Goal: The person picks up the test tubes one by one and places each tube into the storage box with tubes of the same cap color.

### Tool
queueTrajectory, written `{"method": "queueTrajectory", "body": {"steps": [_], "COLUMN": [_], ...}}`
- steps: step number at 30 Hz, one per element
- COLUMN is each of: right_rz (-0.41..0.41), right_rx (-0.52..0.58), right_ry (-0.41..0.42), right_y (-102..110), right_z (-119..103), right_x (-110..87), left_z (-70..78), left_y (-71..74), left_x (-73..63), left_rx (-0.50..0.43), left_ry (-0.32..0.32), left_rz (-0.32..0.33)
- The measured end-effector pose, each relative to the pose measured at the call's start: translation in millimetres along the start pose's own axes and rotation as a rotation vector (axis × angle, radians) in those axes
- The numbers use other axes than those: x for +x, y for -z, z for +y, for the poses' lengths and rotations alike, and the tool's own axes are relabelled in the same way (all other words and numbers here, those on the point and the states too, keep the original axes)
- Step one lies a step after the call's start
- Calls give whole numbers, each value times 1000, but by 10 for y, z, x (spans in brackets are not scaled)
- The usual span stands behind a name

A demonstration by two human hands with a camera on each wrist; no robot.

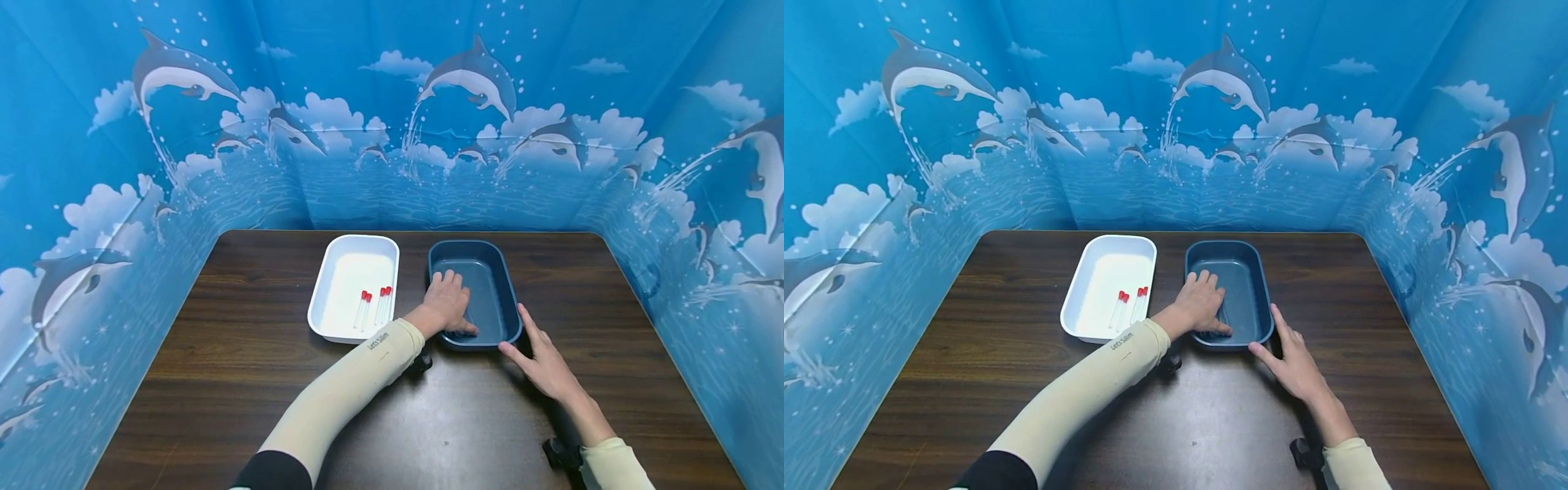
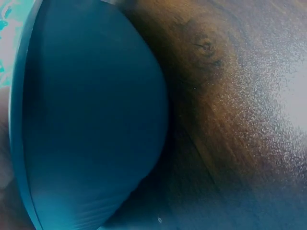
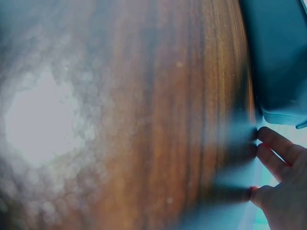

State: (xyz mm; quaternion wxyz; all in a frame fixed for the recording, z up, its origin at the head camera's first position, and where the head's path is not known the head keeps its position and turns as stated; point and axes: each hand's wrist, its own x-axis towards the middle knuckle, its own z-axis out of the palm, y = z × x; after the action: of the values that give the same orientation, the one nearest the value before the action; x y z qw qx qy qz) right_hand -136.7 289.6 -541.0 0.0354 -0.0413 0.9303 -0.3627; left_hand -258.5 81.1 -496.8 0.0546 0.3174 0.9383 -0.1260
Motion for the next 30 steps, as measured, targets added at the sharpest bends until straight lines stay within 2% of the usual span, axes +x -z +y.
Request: {"method": "queueTrajectory", "body": {"steps": [30], "right_rz": [-5], "right_rx": [0], "right_ry": [-14], "right_y": [6], "right_z": [-8], "right_x": [-10], "left_z": [15], "left_y": [2], "left_x": [-45], "left_rx": [-30], "left_ry": [0], "left_rz": [21]}}
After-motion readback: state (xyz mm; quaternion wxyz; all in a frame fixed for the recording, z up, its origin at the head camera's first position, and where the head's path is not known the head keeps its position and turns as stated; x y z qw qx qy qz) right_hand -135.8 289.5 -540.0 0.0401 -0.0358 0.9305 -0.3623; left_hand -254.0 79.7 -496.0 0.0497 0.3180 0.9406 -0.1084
